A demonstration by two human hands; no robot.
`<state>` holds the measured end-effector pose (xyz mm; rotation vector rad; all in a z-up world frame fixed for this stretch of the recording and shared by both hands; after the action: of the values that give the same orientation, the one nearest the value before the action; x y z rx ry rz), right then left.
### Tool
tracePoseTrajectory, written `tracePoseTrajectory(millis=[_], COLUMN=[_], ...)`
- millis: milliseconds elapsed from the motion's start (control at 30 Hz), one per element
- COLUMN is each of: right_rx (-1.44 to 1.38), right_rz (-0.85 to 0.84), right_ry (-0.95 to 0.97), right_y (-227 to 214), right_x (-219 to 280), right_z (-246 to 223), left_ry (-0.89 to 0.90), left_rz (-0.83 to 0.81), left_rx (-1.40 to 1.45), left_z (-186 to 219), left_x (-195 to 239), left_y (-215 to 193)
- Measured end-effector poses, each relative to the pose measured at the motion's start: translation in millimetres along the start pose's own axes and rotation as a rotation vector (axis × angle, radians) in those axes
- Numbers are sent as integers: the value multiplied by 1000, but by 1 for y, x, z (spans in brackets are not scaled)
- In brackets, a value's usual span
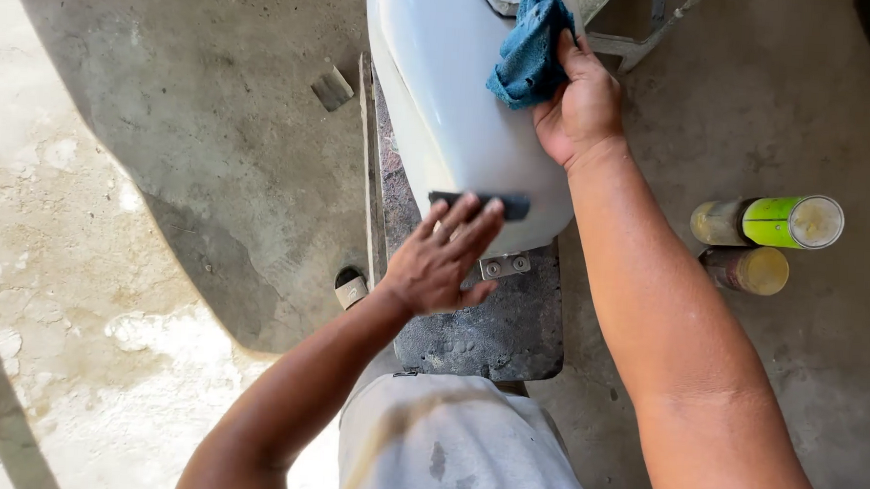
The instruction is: Sand and wipe down a motorcycle fuel tank for detailing or painting.
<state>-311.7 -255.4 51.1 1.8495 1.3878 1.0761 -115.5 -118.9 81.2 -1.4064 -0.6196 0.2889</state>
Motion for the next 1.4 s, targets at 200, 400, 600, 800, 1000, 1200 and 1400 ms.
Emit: tracePoseTrajectory(millis=[200,400,600,800,1000,1200,1400], right_rx=[-15,-26,-14,0,107,153,-25], right_rz=[31,132,164,243,201,155,256], right_ry=[-21,-66,-125,-133,-56,-71,-17], right_y=[-1,-7,-32,-39,-46,-48,-43], right_x=[3,7,38,73,90,91,100], right_z=[3,0,-2,-15,-27,-25,-21], left_ry=[-254,-261,124,-220,106,326,-98], left_rz=[180,359,155,221,82,119,78], left_rx=[161,143,53,157,-7,-224,75], left_z=[-75,-83,-18,-88,18,43,-40], left_x=[-47,-50,-16,-89,-19,-3,-74], left_y=[-37,-63,-21,-73,-15,49,-66])
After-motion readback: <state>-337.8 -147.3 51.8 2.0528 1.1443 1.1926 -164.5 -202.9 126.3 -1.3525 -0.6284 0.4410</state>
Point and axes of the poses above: each hand's wrist, its own x-axis away from the middle knuckle, its own y-axis out of the palm, z = x × y, the point moved 9 cm from there along -x, towards the middle knuckle, and after that the axes turned 6 degrees about -x, right-handed, at the moved point
